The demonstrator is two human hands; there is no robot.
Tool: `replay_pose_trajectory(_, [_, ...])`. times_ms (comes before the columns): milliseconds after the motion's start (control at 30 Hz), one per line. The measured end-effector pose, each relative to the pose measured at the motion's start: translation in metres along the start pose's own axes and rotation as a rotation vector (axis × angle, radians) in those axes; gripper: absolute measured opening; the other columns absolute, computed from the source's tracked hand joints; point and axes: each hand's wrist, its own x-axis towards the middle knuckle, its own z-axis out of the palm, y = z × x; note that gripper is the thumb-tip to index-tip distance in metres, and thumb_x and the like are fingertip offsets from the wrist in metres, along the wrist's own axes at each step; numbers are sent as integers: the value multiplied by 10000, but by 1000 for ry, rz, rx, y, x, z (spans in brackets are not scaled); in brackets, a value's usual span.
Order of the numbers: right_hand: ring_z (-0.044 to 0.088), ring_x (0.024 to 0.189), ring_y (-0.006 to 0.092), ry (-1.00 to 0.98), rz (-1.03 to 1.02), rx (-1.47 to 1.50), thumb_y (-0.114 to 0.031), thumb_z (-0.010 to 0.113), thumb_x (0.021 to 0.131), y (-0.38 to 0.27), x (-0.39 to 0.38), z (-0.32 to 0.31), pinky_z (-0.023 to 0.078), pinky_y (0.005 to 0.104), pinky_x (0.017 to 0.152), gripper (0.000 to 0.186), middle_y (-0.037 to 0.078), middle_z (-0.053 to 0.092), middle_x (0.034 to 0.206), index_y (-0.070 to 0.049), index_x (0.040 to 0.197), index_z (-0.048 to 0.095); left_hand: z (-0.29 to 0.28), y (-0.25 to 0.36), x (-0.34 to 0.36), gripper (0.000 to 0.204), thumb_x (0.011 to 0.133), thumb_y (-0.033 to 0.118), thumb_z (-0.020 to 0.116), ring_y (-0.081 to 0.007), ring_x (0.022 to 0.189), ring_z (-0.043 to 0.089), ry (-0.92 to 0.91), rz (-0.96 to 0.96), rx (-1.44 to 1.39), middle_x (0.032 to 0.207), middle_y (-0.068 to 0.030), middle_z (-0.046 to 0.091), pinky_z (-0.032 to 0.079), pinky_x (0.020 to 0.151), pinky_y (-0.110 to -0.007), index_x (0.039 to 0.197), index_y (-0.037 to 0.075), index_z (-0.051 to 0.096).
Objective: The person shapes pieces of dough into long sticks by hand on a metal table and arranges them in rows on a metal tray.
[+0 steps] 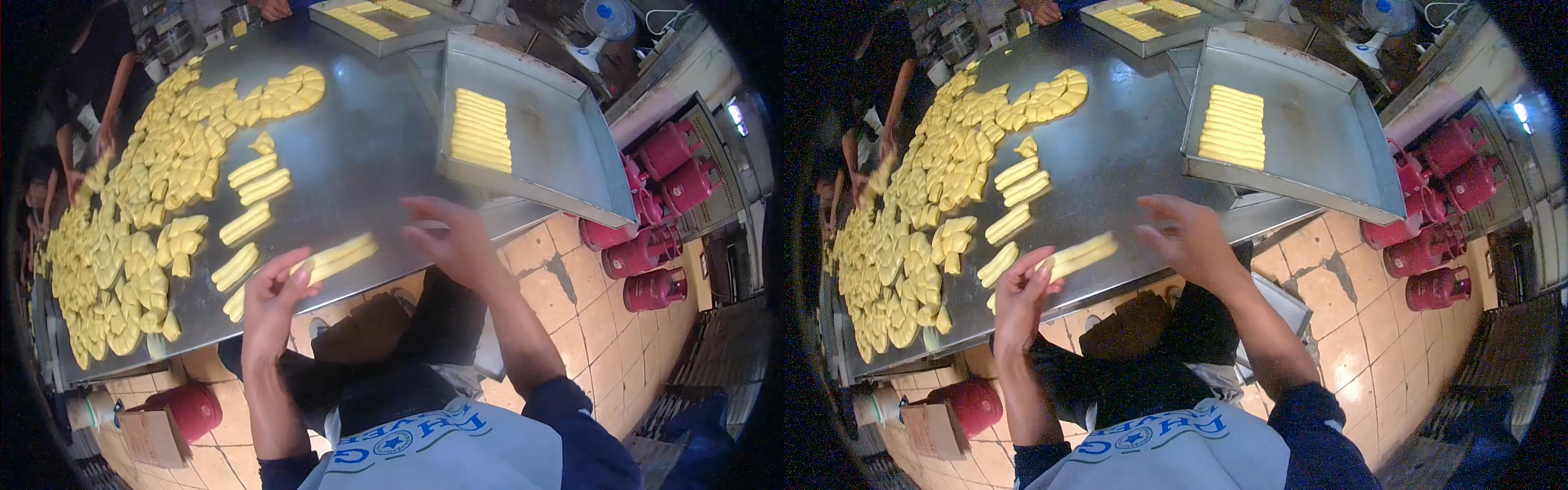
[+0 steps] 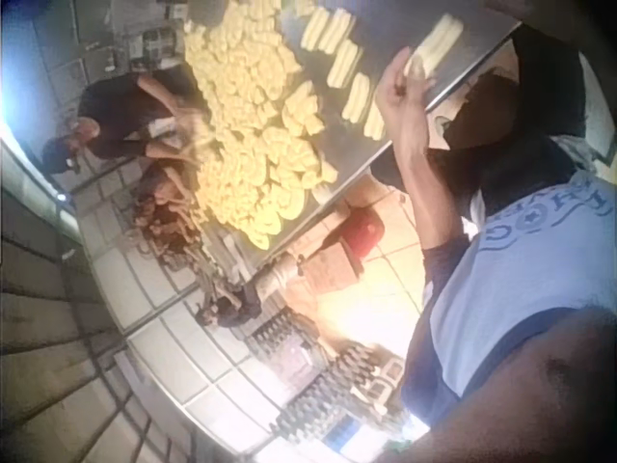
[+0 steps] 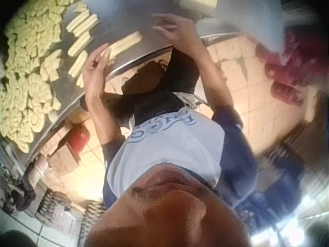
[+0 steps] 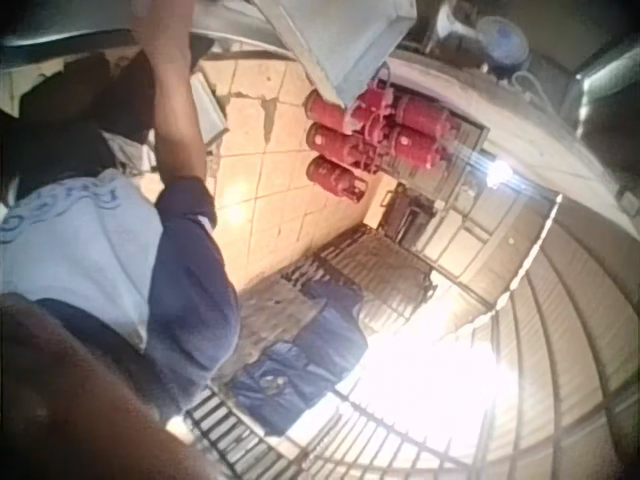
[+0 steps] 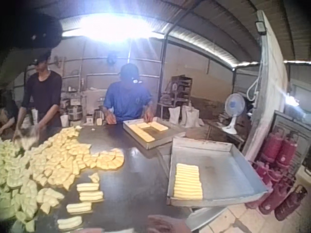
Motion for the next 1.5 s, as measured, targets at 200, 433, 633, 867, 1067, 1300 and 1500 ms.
replay_pose_trajectory(200, [587,917,361,457,-36,-895,-73,639,784,43,-20,-55,484,403,798,288,186,619,1060,19,1056,613,-17,21,-25,301,883,125,645,-136,741,629,41,131,61,914,-103,669,513,708,-240,1132,-37,593])
replay_pose_trajectory(433, [543,967,368,396,76,-787,-78,643,778,50,-13,-63,440,433,848,310,183,618,994,16,1070,599,-10,18,-28,238,862,79,666,-113,706,628,12,106,77,824,-51,624,519,733,-265,1077,-19,632])
replay_pose_trajectory(633, [537,896,326,367,-87,-1061,-116,679,759,48,-14,-60,435,415,801,245,144,628,955,-7,976,649,-12,20,-33,244,862,68,663,-118,697,638,26,88,51,810,-39,624,515,725,-263,1089,-13,625])
replay_pose_trajectory(867, [523,813,270,83,-219,-964,-141,711,711,23,-61,-48,409,387,702,108,82,616,759,-57,775,687,-13,25,-27,235,861,73,667,-112,679,628,21,129,63,824,-56,646,505,689,-241,1077,-14,636])
replay_pose_trajectory(1067, [543,769,254,13,-156,-853,-164,735,702,-10,-94,-37,431,382,685,132,84,629,737,-55,759,686,-7,61,-13,255,858,82,673,-98,659,615,-12,200,125,757,-45,645,493,674,-224,1091,-14,637])
replay_pose_trajectory(1300, [582,1055,221,103,-28,-80,-118,686,822,-72,-63,-77,507,364,830,447,133,578,1174,-41,1235,533,46,129,26,269,880,122,644,-102,726,621,-327,346,292,842,-71,661,506,691,-237,1098,-34,625])
replay_pose_trajectory(1500, [529,1143,187,-16,330,919,-78,554,922,-63,38,-107,501,337,927,447,156,511,1258,-19,1343,417,136,157,96,313,904,195,632,-118,782,632,-649,344,133,963,-78,662,519,716,-232,1131,-18,599])
